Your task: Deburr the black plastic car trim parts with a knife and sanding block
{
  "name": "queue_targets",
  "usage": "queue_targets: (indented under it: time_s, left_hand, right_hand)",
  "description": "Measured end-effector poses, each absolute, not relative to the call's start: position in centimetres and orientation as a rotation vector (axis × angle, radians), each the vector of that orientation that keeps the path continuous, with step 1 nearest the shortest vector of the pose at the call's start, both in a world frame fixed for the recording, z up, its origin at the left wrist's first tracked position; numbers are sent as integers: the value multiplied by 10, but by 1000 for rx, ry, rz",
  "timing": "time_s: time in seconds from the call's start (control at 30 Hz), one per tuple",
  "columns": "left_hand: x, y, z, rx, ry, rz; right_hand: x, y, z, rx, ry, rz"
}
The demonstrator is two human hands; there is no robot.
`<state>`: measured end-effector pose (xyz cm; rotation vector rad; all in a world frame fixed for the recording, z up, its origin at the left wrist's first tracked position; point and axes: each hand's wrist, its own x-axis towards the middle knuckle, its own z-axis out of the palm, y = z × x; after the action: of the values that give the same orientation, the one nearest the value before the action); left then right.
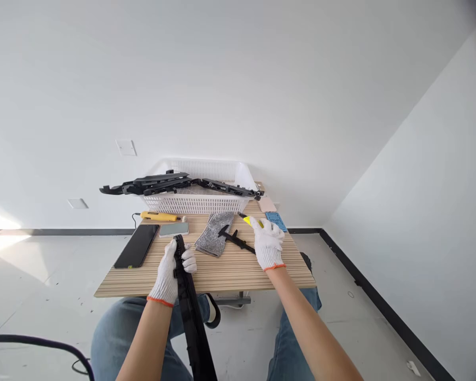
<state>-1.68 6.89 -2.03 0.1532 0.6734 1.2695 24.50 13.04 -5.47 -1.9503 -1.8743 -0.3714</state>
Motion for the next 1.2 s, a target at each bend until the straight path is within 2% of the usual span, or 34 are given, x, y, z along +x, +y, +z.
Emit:
queue_targets:
  time_s: [0.17, 0.37, 0.5, 0.73, 0.9, 1.2]
  left_hand:
    - [-19, 68, -24, 66, 597, 1323]
    - [-20, 65, -25, 63, 575, 1388]
    - [-18, 63, -24, 80, 596, 1404]
    - [-16, 63, -21, 119, 647, 1398]
    - [-12, 63, -19, 169, 719, 1352]
    - [-12, 54, -29, 272, 906, 1260]
  right_hand:
    - [239, 135, -45, -2013, -1998, -352]
    - [237, 135, -39, -2229, -2118, -47]
    - [240, 135, -30, -2224, -2174, 36]
    - [180, 123, 3, -1865, -2365, 46]
    - [103, 138, -1, -1437, -2633, 200]
    - [60, 186, -20, -1386, -2746, 288]
